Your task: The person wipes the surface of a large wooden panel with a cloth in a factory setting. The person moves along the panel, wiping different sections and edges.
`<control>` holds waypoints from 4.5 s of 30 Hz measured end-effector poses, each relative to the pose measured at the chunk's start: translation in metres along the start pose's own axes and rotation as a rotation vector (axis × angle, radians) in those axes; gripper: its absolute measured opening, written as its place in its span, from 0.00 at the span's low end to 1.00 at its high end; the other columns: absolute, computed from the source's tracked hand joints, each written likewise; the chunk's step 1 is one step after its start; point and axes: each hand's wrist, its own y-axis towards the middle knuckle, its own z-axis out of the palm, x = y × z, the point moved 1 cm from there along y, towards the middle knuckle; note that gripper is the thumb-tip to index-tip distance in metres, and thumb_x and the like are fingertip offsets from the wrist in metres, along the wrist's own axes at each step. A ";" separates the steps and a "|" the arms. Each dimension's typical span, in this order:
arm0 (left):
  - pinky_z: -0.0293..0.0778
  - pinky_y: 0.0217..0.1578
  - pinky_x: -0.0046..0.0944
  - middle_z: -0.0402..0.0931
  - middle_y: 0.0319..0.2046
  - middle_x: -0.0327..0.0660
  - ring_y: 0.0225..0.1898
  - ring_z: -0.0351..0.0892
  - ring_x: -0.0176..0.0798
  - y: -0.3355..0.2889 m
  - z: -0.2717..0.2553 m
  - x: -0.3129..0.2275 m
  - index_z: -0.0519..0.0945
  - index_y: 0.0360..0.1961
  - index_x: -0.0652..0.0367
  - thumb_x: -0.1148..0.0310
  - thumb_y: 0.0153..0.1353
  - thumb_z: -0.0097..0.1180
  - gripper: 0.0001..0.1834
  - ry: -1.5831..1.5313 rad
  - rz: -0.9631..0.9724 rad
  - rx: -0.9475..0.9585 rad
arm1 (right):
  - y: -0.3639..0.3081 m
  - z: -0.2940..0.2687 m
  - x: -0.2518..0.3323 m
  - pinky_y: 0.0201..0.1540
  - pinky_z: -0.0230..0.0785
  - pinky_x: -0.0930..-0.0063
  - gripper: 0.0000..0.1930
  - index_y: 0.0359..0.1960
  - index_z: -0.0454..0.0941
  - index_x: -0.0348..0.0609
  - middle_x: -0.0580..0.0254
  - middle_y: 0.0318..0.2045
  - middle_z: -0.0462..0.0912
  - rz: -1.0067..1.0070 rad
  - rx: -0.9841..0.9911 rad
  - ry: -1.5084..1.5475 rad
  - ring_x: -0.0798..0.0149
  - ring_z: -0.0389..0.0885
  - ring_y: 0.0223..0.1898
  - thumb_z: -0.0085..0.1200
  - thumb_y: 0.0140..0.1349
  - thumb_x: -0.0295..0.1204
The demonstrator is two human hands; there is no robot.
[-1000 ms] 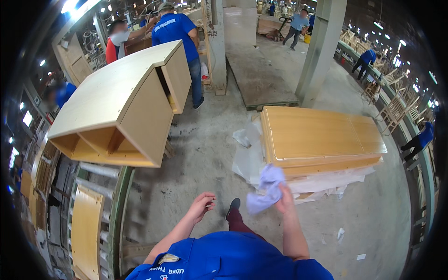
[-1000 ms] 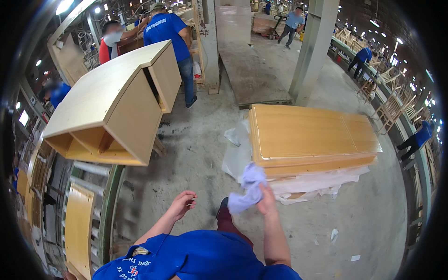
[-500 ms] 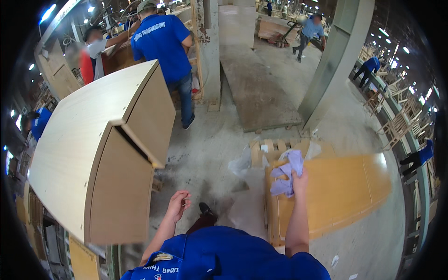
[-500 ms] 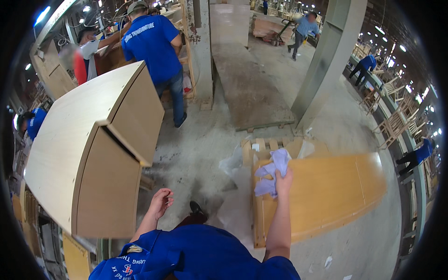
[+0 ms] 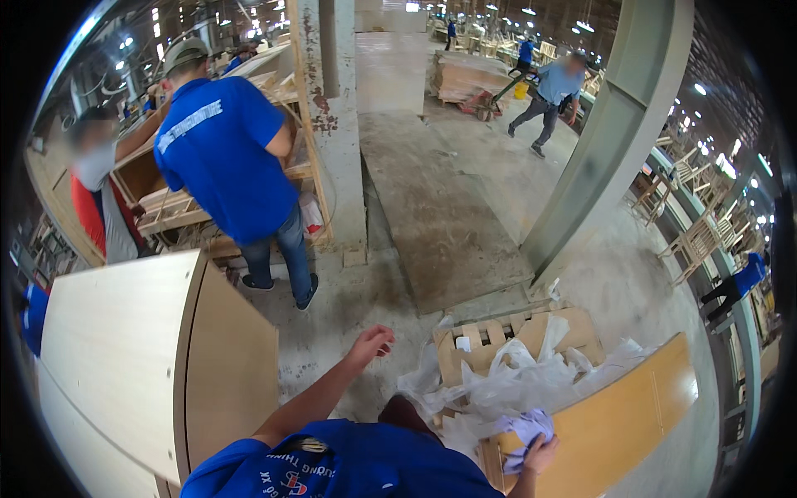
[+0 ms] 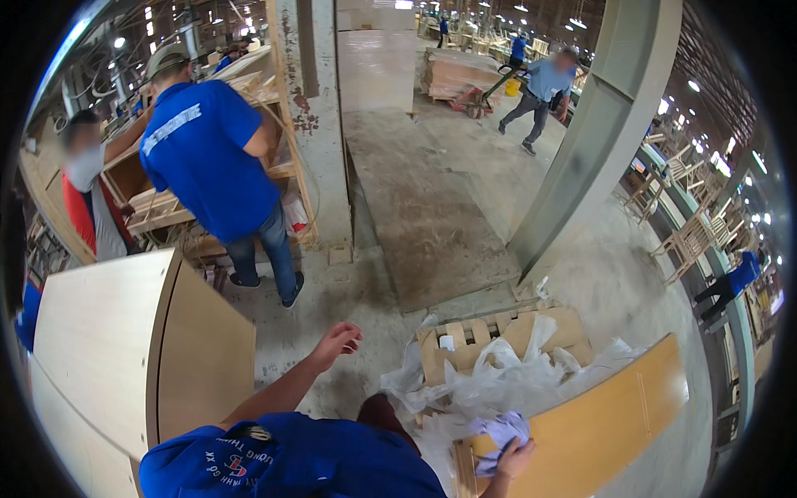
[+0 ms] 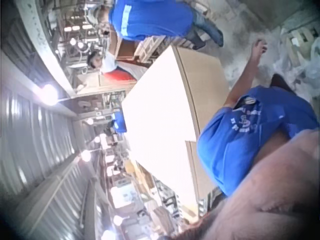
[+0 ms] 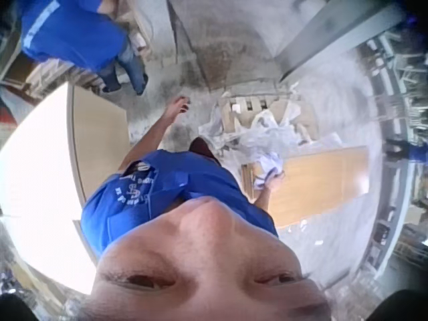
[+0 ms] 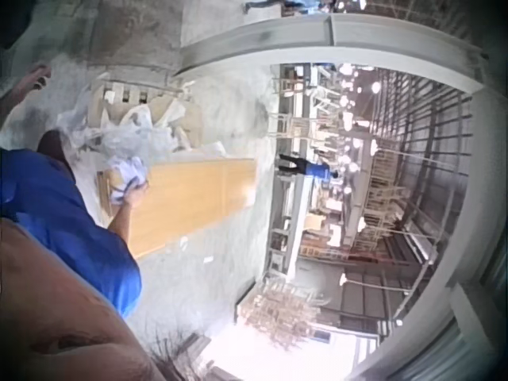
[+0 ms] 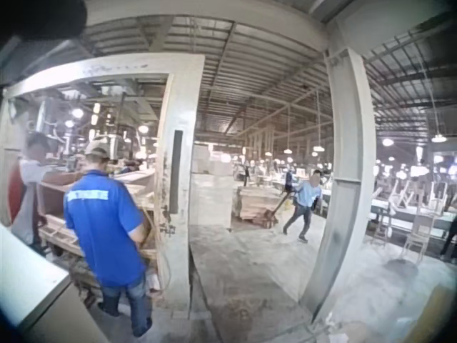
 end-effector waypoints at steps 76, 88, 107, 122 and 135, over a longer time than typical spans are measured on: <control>0.72 0.28 0.49 0.78 0.22 0.50 0.27 0.79 0.48 1.210 -0.505 -0.425 0.80 0.29 0.60 0.61 0.48 0.52 0.14 0.883 -0.591 0.124 | 0.892 0.849 1.193 0.38 0.69 0.68 0.20 0.40 0.74 0.32 0.52 0.31 0.79 -0.273 1.107 0.003 0.61 0.77 0.33 0.56 0.49 0.36; 0.70 0.36 0.38 0.77 0.32 0.48 0.33 0.75 0.44 1.555 -0.689 -0.674 0.74 0.39 0.64 0.62 0.60 0.48 0.15 0.508 0.026 -0.521 | 0.943 0.906 1.371 0.40 0.69 0.65 0.23 0.42 0.76 0.33 0.51 0.34 0.81 0.214 1.124 0.139 0.59 0.80 0.37 0.54 0.52 0.41; 0.69 0.42 0.47 0.77 0.37 0.54 0.41 0.76 0.51 1.528 -0.933 -0.606 0.78 0.37 0.61 0.59 0.52 0.50 0.18 0.533 -0.720 -0.114 | 1.015 1.278 1.937 0.38 0.68 0.65 0.17 0.36 0.74 0.32 0.52 0.29 0.79 -0.555 1.088 0.293 0.59 0.78 0.33 0.54 0.50 0.35; 0.71 0.39 0.40 0.77 0.37 0.47 0.36 0.78 0.44 1.824 -1.366 -0.701 0.75 0.40 0.62 0.60 0.57 0.47 0.17 0.391 -0.109 -0.852 | 0.766 1.480 2.094 0.43 0.68 0.64 0.21 0.46 0.71 0.37 0.51 0.37 0.78 -0.465 1.236 -0.093 0.55 0.77 0.39 0.54 0.51 0.34; 0.72 0.34 0.36 0.77 0.34 0.41 0.34 0.76 0.35 2.012 -1.575 -0.786 0.74 0.42 0.60 0.57 0.61 0.46 0.17 0.317 -0.080 -0.347 | 0.722 1.640 2.535 0.38 0.69 0.68 0.21 0.40 0.74 0.37 0.56 0.33 0.79 -0.761 1.346 0.201 0.63 0.76 0.34 0.59 0.48 0.39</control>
